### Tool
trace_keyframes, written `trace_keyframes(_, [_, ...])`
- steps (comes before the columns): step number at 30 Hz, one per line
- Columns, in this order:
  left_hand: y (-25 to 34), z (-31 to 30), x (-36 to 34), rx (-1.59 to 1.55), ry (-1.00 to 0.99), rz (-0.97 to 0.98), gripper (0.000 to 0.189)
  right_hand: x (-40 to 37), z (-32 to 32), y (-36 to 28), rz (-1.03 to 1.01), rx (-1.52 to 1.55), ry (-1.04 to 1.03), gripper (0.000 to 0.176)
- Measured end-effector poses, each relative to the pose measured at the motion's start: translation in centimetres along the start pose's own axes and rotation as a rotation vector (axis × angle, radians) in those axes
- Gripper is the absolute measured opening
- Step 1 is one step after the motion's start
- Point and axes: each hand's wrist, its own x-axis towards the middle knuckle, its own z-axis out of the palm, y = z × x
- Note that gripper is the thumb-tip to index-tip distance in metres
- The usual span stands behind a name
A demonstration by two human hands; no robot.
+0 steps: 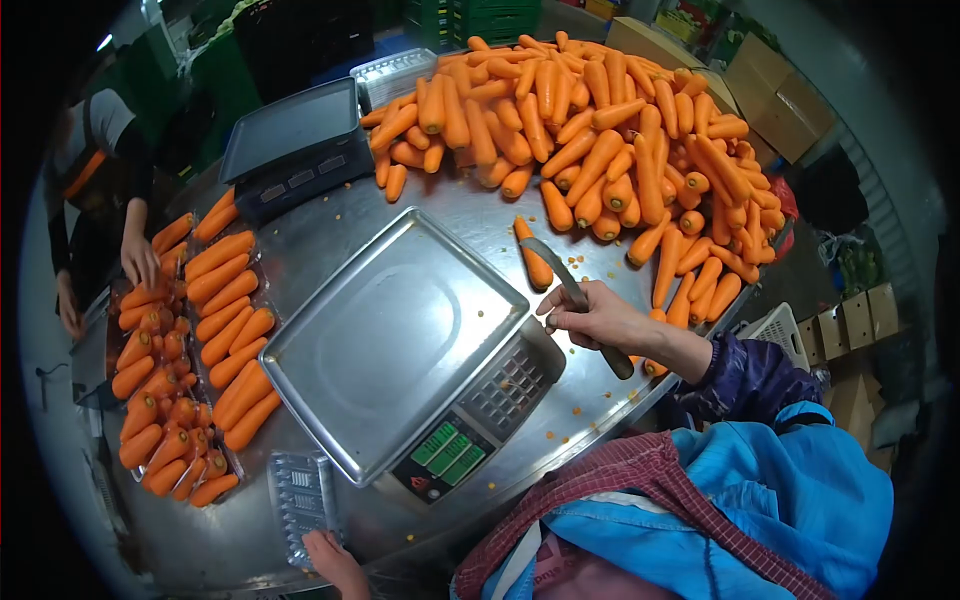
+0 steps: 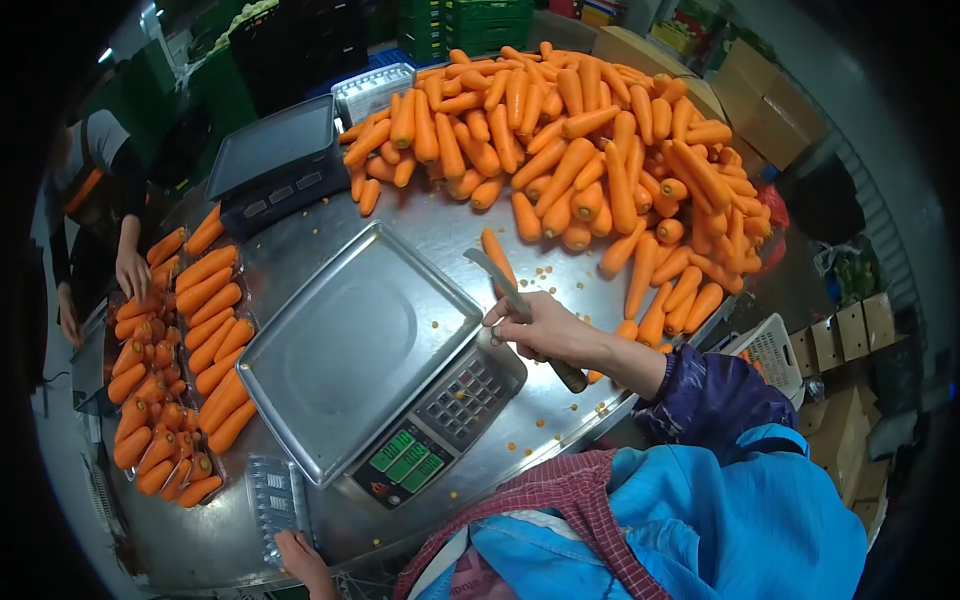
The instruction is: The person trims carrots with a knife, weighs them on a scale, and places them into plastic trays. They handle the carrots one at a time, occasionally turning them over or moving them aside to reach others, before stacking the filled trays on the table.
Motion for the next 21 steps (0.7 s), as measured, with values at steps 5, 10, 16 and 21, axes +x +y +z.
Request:
trace_keyframes(5, [0.5, 0.8, -0.2, -0.025, 0.071, -0.044, 0.003, -0.2, -2.4, 0.8, -0.005, -0.003, -0.024, 0.024])
trace_keyframes(10, [0.0, 1.4, -0.1, 0.055, 0.041, -0.091, 0.005, -0.4, -5.7, 3.0, 0.012, 0.058, -0.032, 0.025])
trace_keyframes(16, [0.7, -4.6, 0.6, 0.730, 0.175, 0.191, 0.017, -0.4, -13.4, 4.9, -0.120, -0.120, 0.306, 0.025])
trace_keyframes(21, [10.1, -9.1, 5.4, 0.566, 0.304, -0.003, 0.020, 3.0, -23.2, 8.8, -0.333, -0.545, 0.959, 0.047])
